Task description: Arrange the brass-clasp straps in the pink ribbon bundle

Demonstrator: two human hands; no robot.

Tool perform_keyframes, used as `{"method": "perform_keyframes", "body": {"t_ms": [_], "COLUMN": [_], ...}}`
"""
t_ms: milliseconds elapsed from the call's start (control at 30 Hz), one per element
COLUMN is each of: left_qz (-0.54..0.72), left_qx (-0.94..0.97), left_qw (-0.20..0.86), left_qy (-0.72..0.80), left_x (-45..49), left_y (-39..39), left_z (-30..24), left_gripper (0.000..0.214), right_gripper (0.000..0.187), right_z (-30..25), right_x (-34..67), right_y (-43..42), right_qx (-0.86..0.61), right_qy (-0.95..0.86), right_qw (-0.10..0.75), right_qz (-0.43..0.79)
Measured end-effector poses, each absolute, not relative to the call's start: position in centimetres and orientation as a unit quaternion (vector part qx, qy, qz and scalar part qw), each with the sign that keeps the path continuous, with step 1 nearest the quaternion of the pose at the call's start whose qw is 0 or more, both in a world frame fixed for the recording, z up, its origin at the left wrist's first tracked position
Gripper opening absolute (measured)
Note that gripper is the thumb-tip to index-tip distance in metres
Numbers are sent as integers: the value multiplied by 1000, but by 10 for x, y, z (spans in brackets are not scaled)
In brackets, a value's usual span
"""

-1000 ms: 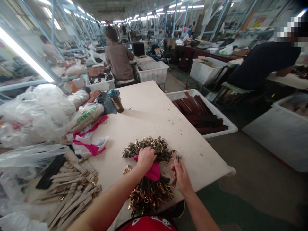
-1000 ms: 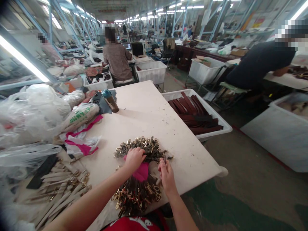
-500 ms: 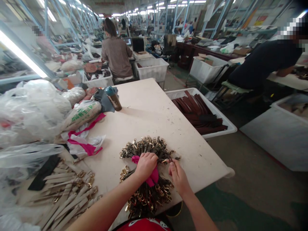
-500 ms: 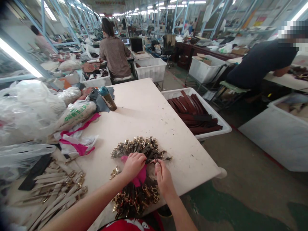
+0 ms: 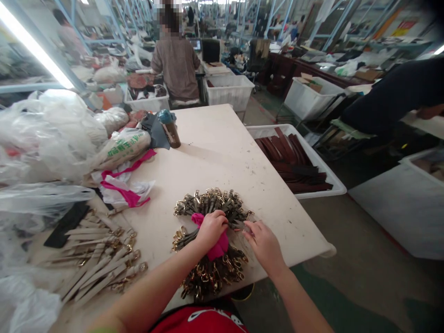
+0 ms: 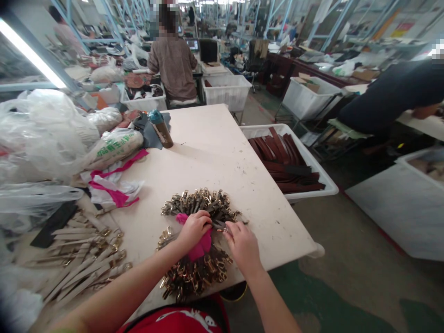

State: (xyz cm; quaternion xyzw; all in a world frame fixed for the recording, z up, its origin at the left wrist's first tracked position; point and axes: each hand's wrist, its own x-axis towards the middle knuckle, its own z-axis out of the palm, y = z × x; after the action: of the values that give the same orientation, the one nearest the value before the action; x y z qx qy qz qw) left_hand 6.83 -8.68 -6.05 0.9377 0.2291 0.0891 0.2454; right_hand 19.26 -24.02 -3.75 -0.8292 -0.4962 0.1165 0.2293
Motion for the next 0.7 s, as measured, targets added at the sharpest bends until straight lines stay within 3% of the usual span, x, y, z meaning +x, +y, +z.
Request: {"method": "perform_keyframes", "body": {"t_ms": [200, 700], "left_qz": [93, 79], "left_qx": [934, 941], "left_qw": [254, 231], "left_qy": [235, 236], "left_x": [68, 67], "left_y": [-86, -90], "left_z": [-67, -63], "left_gripper": [4, 3], "right_gripper": [29, 23], "right_z": [-40, -26], "right_x": [192, 188], "right_y": [-237, -226], "right_qx": [-829, -814], "right_qy": [-548, -581], "right_qw": [108, 14], "right_qz": [32, 5]}}
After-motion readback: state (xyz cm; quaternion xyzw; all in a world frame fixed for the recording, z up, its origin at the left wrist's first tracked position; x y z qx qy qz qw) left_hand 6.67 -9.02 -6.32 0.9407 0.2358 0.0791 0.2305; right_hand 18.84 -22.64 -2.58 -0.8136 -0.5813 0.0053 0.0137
